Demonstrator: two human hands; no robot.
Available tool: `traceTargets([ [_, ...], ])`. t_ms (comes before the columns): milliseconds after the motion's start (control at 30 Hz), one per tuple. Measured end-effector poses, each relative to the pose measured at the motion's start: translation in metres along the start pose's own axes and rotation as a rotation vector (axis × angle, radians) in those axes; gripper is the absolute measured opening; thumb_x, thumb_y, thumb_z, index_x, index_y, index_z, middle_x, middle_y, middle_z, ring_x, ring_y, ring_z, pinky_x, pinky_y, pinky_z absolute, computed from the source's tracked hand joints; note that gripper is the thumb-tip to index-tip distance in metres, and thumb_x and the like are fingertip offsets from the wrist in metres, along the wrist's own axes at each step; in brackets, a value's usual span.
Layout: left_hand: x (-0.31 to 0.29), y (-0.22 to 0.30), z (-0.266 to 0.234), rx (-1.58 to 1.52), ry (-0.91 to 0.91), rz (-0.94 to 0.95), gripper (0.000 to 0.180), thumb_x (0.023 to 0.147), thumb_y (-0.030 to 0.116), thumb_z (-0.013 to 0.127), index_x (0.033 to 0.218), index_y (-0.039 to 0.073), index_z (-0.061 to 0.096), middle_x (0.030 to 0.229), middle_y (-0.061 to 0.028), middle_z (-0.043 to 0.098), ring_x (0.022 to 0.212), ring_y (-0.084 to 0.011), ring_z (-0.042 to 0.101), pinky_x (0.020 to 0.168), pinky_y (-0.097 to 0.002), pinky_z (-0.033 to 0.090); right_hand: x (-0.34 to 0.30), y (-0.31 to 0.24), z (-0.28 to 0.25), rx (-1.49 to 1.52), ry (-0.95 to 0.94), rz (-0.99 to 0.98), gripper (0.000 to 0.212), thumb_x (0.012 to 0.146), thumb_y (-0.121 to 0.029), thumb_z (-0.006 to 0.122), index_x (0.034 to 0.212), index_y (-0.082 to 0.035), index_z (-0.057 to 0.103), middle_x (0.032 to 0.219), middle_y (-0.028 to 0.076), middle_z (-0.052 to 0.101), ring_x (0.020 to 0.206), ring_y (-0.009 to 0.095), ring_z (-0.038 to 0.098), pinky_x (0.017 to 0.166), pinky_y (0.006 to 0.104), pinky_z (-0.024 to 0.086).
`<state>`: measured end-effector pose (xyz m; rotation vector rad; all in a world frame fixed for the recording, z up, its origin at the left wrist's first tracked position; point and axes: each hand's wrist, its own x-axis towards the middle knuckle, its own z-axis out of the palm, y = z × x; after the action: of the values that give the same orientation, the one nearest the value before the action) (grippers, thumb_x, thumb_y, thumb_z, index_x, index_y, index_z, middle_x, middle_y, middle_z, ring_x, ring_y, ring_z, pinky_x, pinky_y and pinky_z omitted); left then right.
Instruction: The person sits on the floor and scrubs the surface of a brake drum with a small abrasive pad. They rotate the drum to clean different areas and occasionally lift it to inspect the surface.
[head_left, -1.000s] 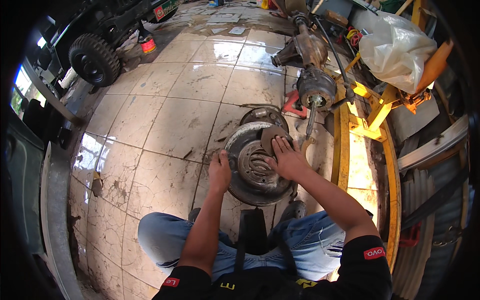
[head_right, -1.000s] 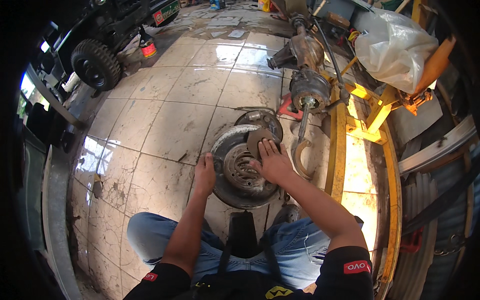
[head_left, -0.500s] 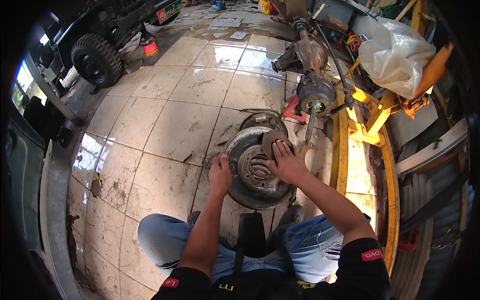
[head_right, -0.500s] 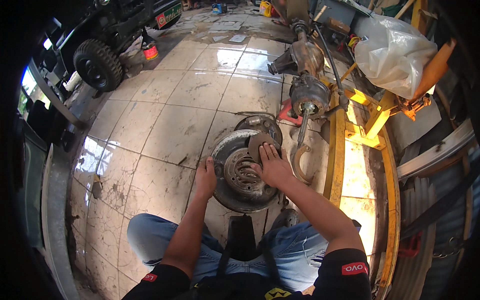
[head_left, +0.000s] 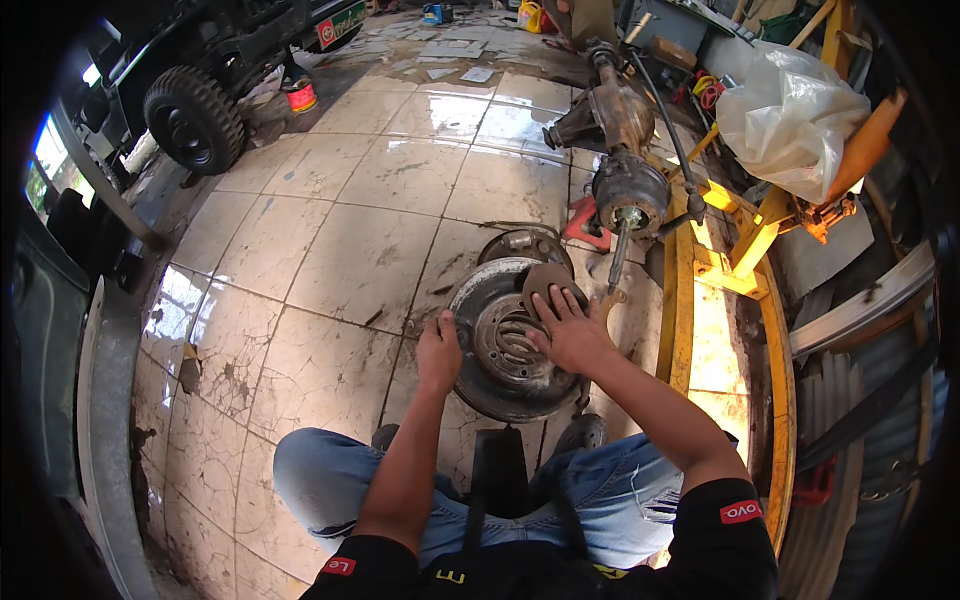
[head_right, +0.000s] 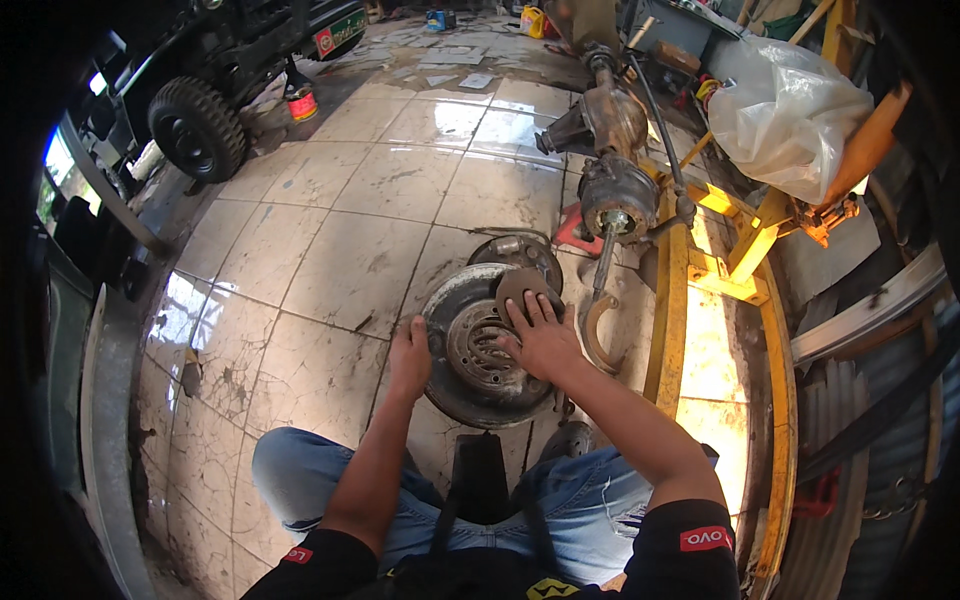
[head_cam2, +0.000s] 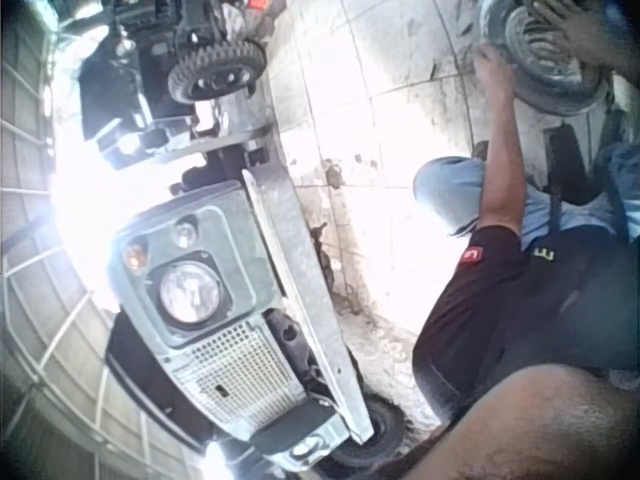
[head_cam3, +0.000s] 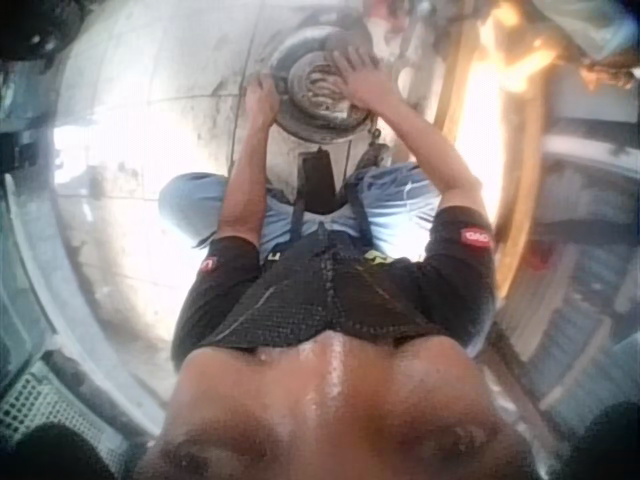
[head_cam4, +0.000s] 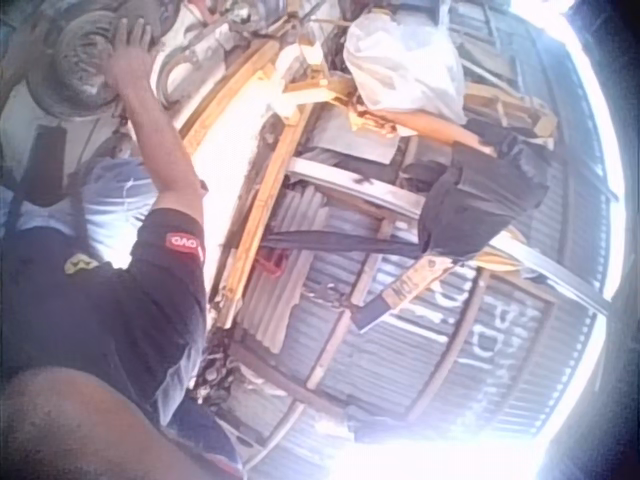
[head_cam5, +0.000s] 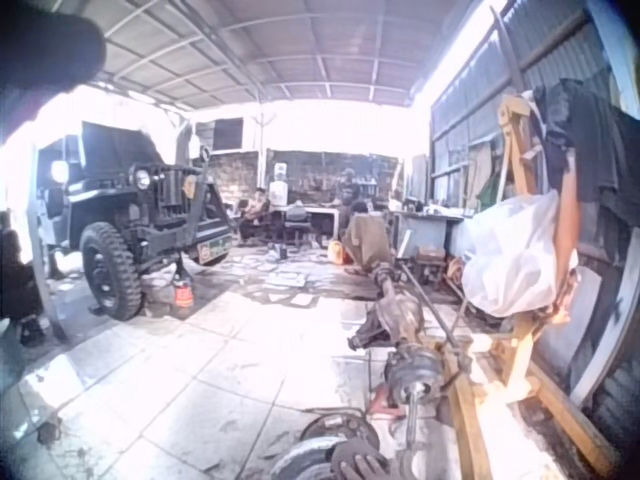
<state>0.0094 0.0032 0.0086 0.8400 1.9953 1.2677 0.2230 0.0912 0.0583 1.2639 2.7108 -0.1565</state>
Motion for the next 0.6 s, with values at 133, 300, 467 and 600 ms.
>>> traceTargets([
  [133,0.008,-0.024,0.003,-0.022,0.046,0.022,0.065,0.099,0.048,0.043,0.128,-0.01,0.051,0.123,-0.0318,0.057,0.117,-0.0443,0.054,0.098,-0.0447,0.042,-0.004,-0.013,-0.005,-0.018,-0.06,-0.03,0.072,0.097,-0.061,0.026,0.153,-0.016,0.022,0.158,0.014,0.02,0.145,0.036,0.018,0.114,0.0606,0.011],
  [300,-0.004,0.003,-0.001,-0.012,-0.012,0.0,0.065,0.099,0.048,0.043,0.128,-0.01,0.052,0.123,-0.0316,0.057,0.117,-0.0442,0.054,0.098,-0.0444,0.042,-0.007,-0.014,0.002,-0.028,-0.086,0.014,0.076,0.096,-0.064,0.025,0.153,-0.014,0.019,0.158,0.015,0.018,0.146,0.037,0.015,0.116,0.0588,0.008],
  [467,0.006,-0.015,0.004,0.0,0.042,-0.002,0.064,0.099,0.047,0.042,0.127,-0.01,0.053,0.122,-0.0319,0.057,0.116,-0.0449,0.054,0.097,-0.0448,0.042,-0.001,-0.005,-0.002,0.006,-0.048,-0.003,0.078,0.097,-0.062,0.025,0.152,-0.008,0.019,0.158,0.014,0.018,0.147,0.032,0.015,0.117,0.0551,0.008],
  [600,0.001,-0.008,0.002,0.021,0.032,0.022,0.065,0.099,0.047,0.042,0.128,-0.01,0.051,0.123,-0.0324,0.056,0.118,-0.0454,0.052,0.099,-0.0451,0.041,-0.004,-0.012,0.0,-0.029,-0.05,-0.037,0.077,0.097,-0.06,0.027,0.152,-0.006,0.02,0.158,0.012,0.019,0.147,0.028,0.017,0.117,0.054,0.008],
])
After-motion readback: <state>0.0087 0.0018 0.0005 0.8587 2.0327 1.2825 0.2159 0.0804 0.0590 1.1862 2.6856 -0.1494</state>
